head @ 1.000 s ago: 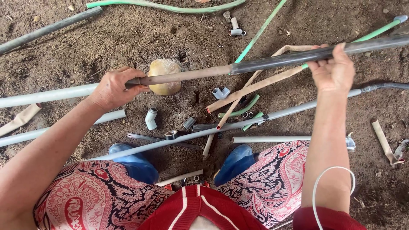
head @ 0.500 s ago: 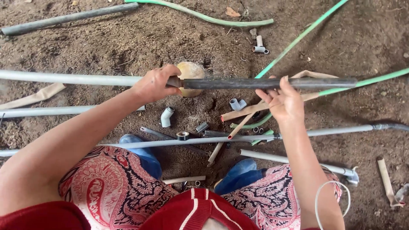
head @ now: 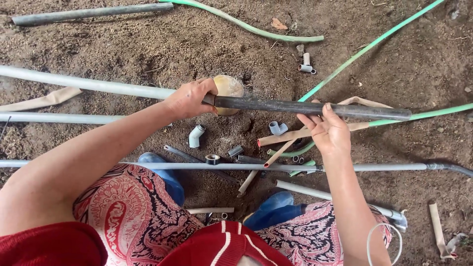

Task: The person assembles various plastic pipes and fittings on the ground. They connect a black pipe to a white pipe using a fitting and secure it with black tape. They also attach a green hose to a wooden stick and connect it to a pipe fitting.

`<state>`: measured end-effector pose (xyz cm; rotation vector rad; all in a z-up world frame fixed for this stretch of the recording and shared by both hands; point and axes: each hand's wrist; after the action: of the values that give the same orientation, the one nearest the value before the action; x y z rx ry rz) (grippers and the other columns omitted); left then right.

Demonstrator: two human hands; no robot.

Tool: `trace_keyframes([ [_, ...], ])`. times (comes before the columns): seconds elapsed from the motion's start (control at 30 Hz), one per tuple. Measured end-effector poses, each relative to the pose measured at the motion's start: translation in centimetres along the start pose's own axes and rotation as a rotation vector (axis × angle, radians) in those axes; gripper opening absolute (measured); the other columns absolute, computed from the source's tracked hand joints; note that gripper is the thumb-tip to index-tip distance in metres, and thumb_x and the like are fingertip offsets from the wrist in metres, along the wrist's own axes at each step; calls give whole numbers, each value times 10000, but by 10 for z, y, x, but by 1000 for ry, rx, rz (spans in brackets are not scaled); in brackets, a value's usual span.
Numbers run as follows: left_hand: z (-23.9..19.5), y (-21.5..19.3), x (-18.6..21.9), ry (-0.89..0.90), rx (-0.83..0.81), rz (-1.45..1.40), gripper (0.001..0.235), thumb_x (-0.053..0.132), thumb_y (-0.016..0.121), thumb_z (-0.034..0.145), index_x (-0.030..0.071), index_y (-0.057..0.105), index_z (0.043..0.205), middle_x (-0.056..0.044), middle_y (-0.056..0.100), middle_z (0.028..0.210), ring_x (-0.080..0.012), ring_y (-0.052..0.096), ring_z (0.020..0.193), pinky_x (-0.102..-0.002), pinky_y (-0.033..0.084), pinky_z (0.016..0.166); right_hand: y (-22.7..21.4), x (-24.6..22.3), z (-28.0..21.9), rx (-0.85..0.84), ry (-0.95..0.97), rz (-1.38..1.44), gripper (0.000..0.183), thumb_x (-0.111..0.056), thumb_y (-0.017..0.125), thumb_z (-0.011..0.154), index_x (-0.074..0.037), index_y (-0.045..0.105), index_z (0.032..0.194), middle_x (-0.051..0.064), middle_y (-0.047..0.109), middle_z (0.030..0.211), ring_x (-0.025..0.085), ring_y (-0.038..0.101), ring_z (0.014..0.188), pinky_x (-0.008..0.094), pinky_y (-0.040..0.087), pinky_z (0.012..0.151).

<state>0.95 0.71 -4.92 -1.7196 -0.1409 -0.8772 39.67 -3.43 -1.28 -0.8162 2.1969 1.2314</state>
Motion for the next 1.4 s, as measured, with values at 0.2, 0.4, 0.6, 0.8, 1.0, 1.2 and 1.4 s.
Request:
trace_keyframes([
  [0.2,-2,-7,12,-141,-40,-89,536,351,847,650,135,583,1064,-128,654,960,-322,652,922,-414,514,848,-6,3,5,14,-4,15,161,-89,655,863,-96,536,971,176,620,1158,408,579,1124,651,449,956],
  [0.4,-2,-7,13,-117,1,23,516,453,828,636,202,595,1022,-30,688,920,-233,666,916,-359,407,930,-9,5,5,8,-12,36,163,-77,673,848,-118,557,955,176,623,1156,414,578,1124,663,453,944],
  [0.6,3,10,1,-145,-11,48,506,472,808,655,220,573,1026,-8,699,937,-209,663,937,-353,362,945,-8,9,6,1,-23,22,148,-96,668,855,-138,570,959,168,623,1155,404,579,1125,653,466,943],
  [0.8,4,20,-7,-117,27,76,443,398,791,695,220,529,1005,17,682,973,-189,648,946,-369,339,928,-12,18,12,35,-6,-18,172,-150,724,835,-164,560,886,139,603,995,358,622,1025,579,518,931],
  [1.0,7,33,-18,-81,134,25,431,316,798,694,234,521,1014,54,649,976,-161,628,965,-354,338,913,16,19,-10,-16,12,-91,247,-228,738,808,-179,559,644,153,616,922,341,661,942,547,557,894],
  [1.2,6,34,-23,-26,234,51,417,283,796,686,210,506,977,35,628,925,-175,622,937,-356,322,931,-3,30,0,-19,153,-325,115,-246,712,820,-231,604,786,78,687,852,218,685,814,391,587,763],
  [1.4,9,43,-37,-28,253,78,452,300,807,655,236,504,984,62,605,912,-150,606,930,-346,325,920,2,48,-8,-45,219,-514,244,-193,702,814,-136,552,998,101,680,854,222,688,767,417,589,731],
])
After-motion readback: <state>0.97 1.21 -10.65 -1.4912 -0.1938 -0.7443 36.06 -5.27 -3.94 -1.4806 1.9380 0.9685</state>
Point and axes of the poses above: each hand's wrist, its own z-axis towards the middle knuckle, its own y-axis out of the palm, x = y × z
